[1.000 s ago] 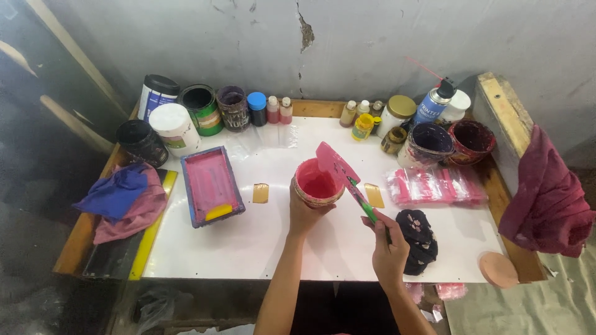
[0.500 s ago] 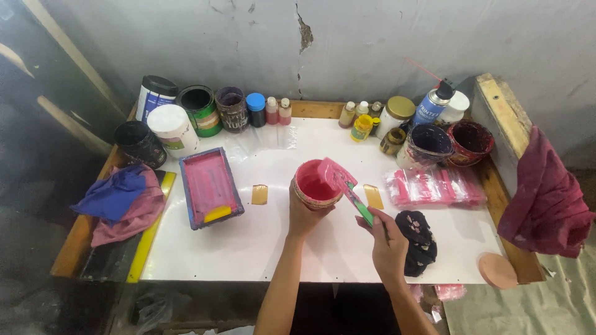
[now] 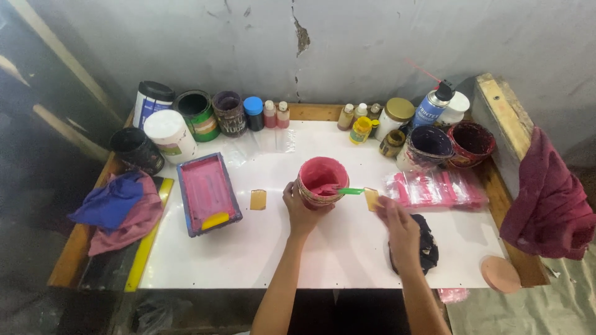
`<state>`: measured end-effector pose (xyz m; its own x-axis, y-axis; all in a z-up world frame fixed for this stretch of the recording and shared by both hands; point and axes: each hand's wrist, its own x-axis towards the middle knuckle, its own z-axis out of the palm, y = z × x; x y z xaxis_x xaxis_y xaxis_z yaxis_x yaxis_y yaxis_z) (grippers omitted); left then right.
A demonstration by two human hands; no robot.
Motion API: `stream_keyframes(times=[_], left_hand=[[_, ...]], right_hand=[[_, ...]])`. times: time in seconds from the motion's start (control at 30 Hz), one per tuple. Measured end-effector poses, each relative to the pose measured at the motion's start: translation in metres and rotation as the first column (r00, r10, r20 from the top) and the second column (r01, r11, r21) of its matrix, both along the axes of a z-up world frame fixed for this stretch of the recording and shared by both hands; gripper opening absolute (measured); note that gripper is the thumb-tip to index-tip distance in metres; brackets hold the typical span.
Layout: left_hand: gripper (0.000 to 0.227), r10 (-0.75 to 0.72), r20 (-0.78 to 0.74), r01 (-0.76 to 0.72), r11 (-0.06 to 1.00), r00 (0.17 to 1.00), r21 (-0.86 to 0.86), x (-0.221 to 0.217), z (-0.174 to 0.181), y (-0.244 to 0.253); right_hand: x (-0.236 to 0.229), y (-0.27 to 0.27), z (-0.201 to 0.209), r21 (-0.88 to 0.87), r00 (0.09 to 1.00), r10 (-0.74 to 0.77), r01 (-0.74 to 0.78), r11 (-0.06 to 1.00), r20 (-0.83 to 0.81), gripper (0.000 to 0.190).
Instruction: The person wipes a white table surface with a dark cloth, then picks up a pink container and stirs its contents with a green spatula. They place the container down, smooth a clear plastic sheet on the table, and finally use a yellow sponge to spread pink paint inside a rectangular tray.
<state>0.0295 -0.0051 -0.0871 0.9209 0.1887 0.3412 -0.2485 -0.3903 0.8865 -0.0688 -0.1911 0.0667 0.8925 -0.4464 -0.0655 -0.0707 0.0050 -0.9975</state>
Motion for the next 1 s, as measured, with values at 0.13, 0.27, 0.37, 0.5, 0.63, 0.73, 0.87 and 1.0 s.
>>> stream_keyframes(times=[0.13, 0.27, 0.37, 0.5, 0.63, 0.73, 0.87, 1.0], left_hand=[[0.114, 0.072, 0.077, -0.074, 0.997, 0.994, 0.016, 0.017, 0.025, -0.016], [0.082, 0.105, -0.246, -0.156, 0.967, 0.964, -0.201, 0.042, 0.059, -0.039], [0.041, 0.150, -0.112, -0.167, 0.971, 0.982, -0.168, 0.092, 0.001, -0.054], [0.034, 0.017, 0.150, -0.022, 0.999, 0.989, 0.026, 0.135, -0.037, -0.061], [0.024, 0.001, 0.063, -0.003, 1.000, 0.998, 0.026, 0.126, -0.041, -0.047], [0.023, -0.044, 0.160, 0.029, 0.995, 0.986, 0.095, 0.109, -0.052, -0.029], [0.023, -0.054, 0.082, 0.056, 0.998, 0.995, -0.031, 0.084, -0.048, -0.011], [0.025, -0.080, 0.003, 0.080, 0.995, 0.997, -0.065, 0.073, -0.025, 0.007]], right_hand=[[0.016, -0.079, -0.103, -0.630, 0.961, -0.117, -0.071, 0.774, -0.251, 0.047], [0.000, -0.126, -0.223, -0.887, 0.965, -0.153, -0.125, 0.445, -0.213, 0.065], [-0.014, -0.102, -0.217, -0.866, 0.941, -0.140, -0.216, 0.451, -0.307, 0.077], [-0.020, -0.082, -0.191, -0.772, 0.895, -0.146, -0.268, 0.577, -0.421, 0.081], [-0.017, -0.088, -0.208, -0.803, 0.911, -0.181, -0.217, 0.555, -0.371, 0.070], [-0.015, -0.080, -0.226, -0.885, 0.952, -0.116, -0.212, 0.414, -0.282, 0.062], [-0.005, -0.032, -0.211, -0.924, 0.950, 0.308, -0.080, 0.375, 0.042, 0.049], [0.038, 0.014, -0.162, -0.830, 0.828, 0.481, -0.466, 0.307, -0.287, 0.042]])
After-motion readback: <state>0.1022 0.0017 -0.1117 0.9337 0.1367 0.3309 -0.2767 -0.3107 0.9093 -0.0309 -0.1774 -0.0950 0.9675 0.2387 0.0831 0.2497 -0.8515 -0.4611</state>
